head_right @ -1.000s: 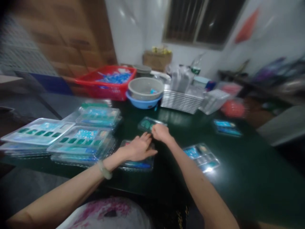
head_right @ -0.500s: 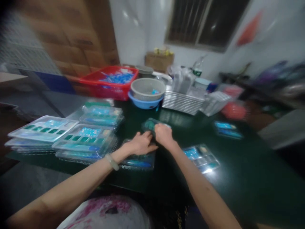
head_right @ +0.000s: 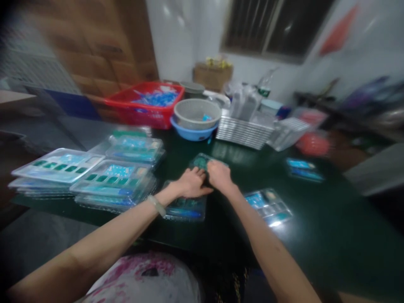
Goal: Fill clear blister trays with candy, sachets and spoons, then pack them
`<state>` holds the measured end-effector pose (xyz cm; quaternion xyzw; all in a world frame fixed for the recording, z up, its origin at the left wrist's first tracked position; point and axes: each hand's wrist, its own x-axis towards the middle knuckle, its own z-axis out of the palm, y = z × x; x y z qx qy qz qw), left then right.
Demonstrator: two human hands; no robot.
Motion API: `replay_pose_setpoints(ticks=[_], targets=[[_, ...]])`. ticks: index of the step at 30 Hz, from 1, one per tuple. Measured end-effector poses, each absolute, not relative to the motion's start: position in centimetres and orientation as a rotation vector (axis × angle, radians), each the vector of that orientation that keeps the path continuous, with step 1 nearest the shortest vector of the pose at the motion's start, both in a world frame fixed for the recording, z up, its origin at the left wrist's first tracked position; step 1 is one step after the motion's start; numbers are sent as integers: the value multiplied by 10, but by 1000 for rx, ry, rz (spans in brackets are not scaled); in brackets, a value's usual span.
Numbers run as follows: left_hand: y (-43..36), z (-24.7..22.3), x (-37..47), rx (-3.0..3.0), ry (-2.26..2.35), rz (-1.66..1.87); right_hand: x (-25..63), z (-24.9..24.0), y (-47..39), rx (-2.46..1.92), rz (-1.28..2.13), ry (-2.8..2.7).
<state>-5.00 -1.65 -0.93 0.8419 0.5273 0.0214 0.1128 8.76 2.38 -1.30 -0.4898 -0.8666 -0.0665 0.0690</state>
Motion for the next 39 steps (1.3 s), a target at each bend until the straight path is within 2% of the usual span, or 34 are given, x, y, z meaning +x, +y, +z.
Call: replay_pose_setpoints(ticks=[9,17,21,23,27,32,35,39], targets=[[-12,-16,-49,2356,1535,190,94,7,23,-1371,-398,-2531],[-34,-9,-61,2077,1543,670,101,-8,-9,-1118,-696,-2293],[-47,-7,-68,1441,879,1155,97,1,-58,-998,-686,-2174],[-51,-5,-67,1116,516,1290,93,6,-84,-954,-640,-2135],[-59,6,-54,973,259,1264,84,11,-120,-980,-565,-2064],[-62,20,-36,927,156,1101,77,20,-141,-1126,-484,-1908],[-56,22,-28,834,132,966,80,23,-157,-1045,-401,-1765],[-44,26,-14,727,150,908,110,4,-173,-1078,-285,-1510]])
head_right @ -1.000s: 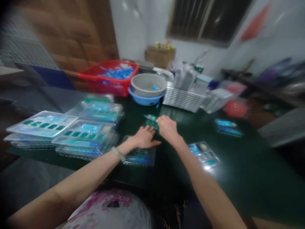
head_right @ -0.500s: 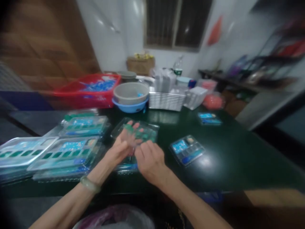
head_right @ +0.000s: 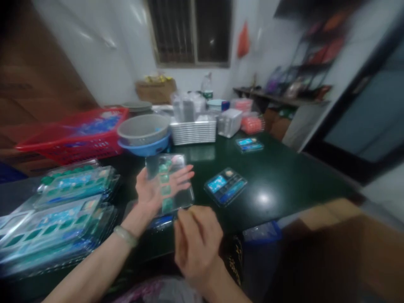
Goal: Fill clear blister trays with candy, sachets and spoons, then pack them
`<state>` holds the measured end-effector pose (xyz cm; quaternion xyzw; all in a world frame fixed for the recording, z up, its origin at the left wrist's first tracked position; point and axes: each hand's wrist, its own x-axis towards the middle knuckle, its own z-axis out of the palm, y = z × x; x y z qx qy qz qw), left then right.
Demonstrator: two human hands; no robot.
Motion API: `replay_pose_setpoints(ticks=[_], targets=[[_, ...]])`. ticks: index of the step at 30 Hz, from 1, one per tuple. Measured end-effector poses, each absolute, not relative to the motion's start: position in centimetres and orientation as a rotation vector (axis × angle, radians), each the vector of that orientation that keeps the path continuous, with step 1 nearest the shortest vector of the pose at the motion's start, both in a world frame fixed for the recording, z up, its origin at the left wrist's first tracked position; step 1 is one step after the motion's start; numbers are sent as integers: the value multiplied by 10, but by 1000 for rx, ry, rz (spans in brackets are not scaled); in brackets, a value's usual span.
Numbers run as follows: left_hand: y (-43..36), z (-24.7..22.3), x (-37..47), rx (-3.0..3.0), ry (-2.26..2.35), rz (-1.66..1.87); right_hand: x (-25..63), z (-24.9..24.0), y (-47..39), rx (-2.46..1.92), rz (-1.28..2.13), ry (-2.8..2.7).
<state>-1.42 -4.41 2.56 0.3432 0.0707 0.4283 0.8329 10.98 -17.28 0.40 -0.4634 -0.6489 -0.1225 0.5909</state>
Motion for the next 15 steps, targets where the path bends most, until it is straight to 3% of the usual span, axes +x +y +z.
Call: replay_pose_setpoints(ticks=[9,15], targets=[[-14,34,24,821,377,696,244,-87,-129,-1603,-162,-996],[-9,44,74,1214,673,586,261,-105,-118,-1713,-68,-969]])
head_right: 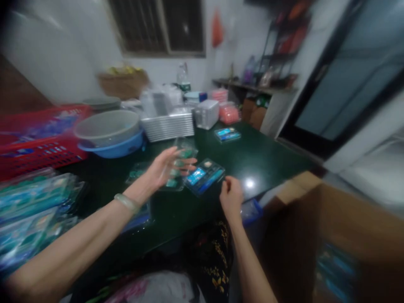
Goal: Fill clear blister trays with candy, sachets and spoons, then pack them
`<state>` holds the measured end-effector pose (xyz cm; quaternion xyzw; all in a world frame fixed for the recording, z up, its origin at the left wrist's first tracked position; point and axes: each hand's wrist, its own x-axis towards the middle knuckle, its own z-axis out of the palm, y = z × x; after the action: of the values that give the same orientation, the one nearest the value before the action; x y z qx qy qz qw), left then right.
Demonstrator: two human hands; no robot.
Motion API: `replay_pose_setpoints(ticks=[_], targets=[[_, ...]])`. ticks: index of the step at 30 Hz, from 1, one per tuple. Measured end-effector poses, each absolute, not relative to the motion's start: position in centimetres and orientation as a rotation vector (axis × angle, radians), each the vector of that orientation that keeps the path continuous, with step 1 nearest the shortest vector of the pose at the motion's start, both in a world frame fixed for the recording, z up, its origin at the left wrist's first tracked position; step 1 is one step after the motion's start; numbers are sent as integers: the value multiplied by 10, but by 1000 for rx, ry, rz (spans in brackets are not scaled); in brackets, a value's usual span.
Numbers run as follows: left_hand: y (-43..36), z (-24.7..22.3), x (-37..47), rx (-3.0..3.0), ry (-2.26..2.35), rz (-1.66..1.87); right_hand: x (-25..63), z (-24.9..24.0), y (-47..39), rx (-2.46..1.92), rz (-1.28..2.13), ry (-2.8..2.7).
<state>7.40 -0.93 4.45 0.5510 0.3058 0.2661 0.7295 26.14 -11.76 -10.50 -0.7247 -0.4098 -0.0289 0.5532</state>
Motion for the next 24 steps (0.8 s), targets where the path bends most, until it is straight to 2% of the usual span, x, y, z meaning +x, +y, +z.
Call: replay_pose_setpoints(ticks=[4,13,17,24], targets=[[-8,39,115,1676,944,557,255,-100,-120,-1730,-67,-972],[-14,-13,173,2149,1400,428,251,-94,-123,-1740,-78,-1002],[-17,-33,175,2263,1438,400,251,-93,-125,-1747,-90,-1010],[-21,-49,172,2624,1230,279,252,-92,-126,-1758,-96,-1028]])
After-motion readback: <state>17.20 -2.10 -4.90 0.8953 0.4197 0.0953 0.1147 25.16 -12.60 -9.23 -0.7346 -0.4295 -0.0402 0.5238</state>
